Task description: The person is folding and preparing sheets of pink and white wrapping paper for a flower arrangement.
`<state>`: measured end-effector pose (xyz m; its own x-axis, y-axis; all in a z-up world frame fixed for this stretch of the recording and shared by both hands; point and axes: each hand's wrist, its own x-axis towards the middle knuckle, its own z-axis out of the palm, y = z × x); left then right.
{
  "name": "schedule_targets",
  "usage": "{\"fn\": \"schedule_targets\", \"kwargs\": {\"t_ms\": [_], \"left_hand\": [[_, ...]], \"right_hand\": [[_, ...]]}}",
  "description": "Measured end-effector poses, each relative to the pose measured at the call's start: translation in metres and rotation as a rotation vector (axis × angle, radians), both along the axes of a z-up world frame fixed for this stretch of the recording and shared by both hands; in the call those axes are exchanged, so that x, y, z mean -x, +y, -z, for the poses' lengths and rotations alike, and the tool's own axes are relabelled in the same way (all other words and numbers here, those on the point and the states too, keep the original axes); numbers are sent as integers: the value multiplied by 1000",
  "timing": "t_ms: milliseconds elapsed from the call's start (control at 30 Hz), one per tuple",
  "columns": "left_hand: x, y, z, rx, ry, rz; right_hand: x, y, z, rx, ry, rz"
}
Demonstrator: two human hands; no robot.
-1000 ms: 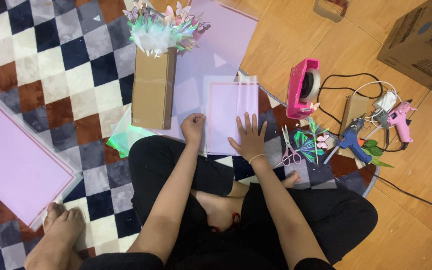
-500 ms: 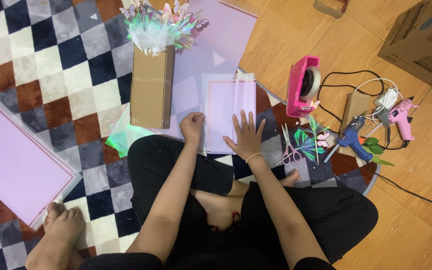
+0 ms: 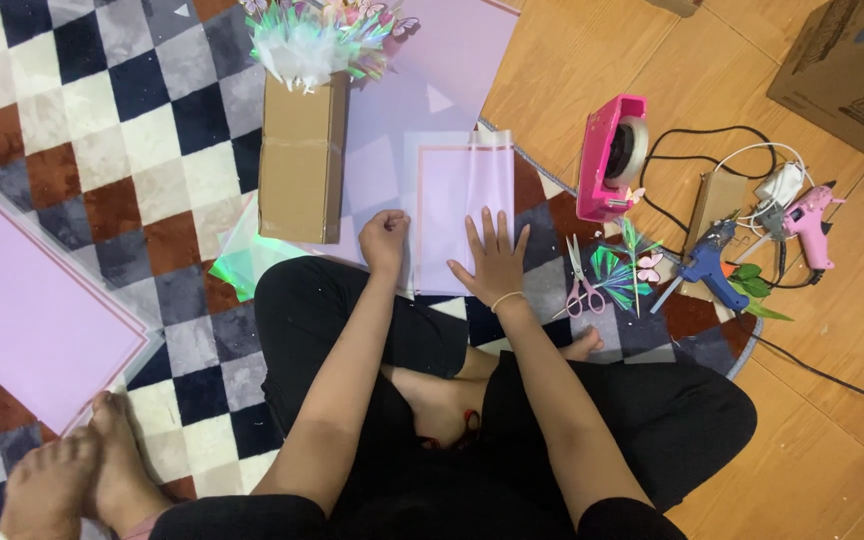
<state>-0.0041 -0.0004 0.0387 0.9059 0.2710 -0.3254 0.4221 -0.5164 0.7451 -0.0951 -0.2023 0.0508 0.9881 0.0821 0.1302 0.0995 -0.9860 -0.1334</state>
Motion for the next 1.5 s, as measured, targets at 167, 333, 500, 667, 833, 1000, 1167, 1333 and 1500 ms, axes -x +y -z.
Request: {"fn": "schedule_targets", "kwargs": {"t_ms": [167, 333, 500, 667, 833, 1000, 1167, 1333, 1500], "left_hand": [[9, -40, -59, -166, -402, 460], [2, -75, -32, -319, -413, 1084], [-7, -84, 6, -432, -441, 999], [-8, -88, -6, -377, -308, 1007], [-5, -91, -18, -455, -211, 1086], [-4, -90, -21, -486, -235, 1092], [0, -89, -14, -485, -257, 1066], [-1, -90, -19, -454, -233, 1041], [-5, -96, -11, -533, -220, 1063]], "right_hand": [[2, 0, 4, 4, -8, -5], [2, -1, 9, 60, -61, -6], [-2, -2, 4, -48, 116, 17], [0, -30, 29, -417, 135, 132], [-6, -46, 49, -166, -6, 168], [-47, -49, 42, 73, -218, 98], [-104, -55, 34, 148, -248, 131], [-138, -62, 16, 115, 46, 183], [-129, -66, 40, 159, -368, 170]]}}
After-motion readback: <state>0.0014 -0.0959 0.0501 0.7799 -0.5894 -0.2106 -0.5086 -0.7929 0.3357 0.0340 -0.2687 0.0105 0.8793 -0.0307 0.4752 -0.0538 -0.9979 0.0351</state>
